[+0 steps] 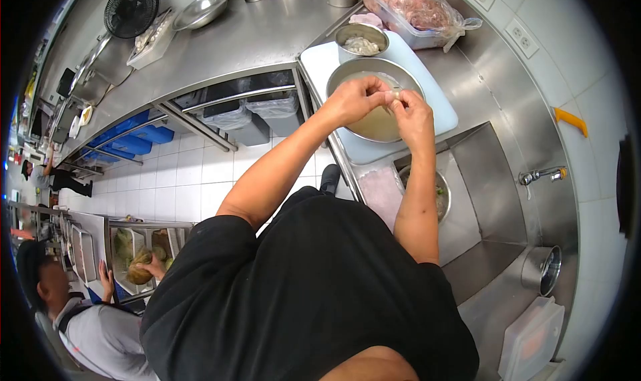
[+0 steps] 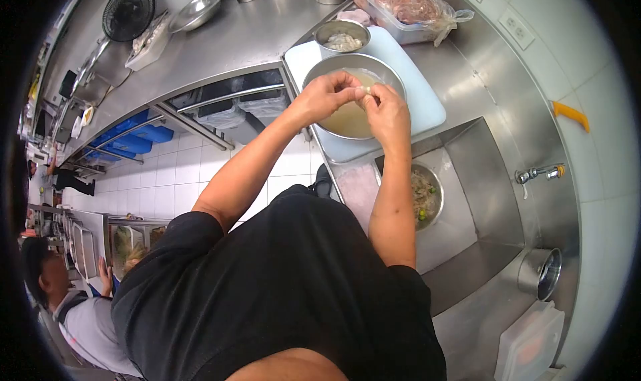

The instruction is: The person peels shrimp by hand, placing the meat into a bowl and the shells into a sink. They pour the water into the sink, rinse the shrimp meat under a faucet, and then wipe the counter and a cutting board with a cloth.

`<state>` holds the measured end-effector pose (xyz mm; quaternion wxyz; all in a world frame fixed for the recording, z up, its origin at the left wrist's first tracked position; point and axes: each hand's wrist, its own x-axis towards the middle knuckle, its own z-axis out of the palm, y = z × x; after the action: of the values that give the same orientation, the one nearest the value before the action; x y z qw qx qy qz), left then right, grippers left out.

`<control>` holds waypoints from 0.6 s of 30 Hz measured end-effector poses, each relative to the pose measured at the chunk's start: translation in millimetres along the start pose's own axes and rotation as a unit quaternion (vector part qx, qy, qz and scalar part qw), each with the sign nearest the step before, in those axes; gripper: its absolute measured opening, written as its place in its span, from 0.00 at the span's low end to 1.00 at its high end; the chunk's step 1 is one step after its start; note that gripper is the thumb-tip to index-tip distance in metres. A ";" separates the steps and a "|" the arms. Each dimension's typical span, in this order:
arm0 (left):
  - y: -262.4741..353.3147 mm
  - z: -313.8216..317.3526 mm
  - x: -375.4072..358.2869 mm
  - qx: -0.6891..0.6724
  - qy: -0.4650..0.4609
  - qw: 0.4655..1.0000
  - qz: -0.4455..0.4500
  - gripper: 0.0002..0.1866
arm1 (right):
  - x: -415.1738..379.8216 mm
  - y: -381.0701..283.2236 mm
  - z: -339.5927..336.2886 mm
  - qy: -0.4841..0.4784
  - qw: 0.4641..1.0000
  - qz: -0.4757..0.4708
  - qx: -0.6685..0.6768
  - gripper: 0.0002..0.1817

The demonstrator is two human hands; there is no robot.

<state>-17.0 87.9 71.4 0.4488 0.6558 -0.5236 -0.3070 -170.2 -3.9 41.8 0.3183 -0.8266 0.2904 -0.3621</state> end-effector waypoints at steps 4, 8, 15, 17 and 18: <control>-16.9 9.3 6.7 -0.257 0.001 0.965 -0.057 0.16 | 2.4 -2.7 -4.5 -0.052 0.989 0.077 0.115 0.10; -23.2 11.9 8.8 -0.321 0.035 0.945 -0.045 0.19 | 0.5 -11.0 -6.3 -0.080 0.985 0.113 0.100 0.13; -13.2 9.1 12.0 -0.378 0.043 0.924 -0.045 0.20 | -3.4 -28.2 -16.3 -0.074 0.994 0.075 -0.017 0.11; -12.3 10.1 14.6 -0.414 0.035 0.908 -0.059 0.20 | -5.9 -30.8 -21.9 -0.065 0.994 0.080 -0.019 0.11; -14.1 9.5 17.6 -0.426 0.036 0.902 -0.064 0.20 | -7.8 -31.5 -26.8 -0.063 0.994 0.092 -0.010 0.11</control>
<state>-14.8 69.1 55.9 0.6835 0.4444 -0.2832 -0.5052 -187.8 13.0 76.1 0.3595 -0.8207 0.3485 -0.2751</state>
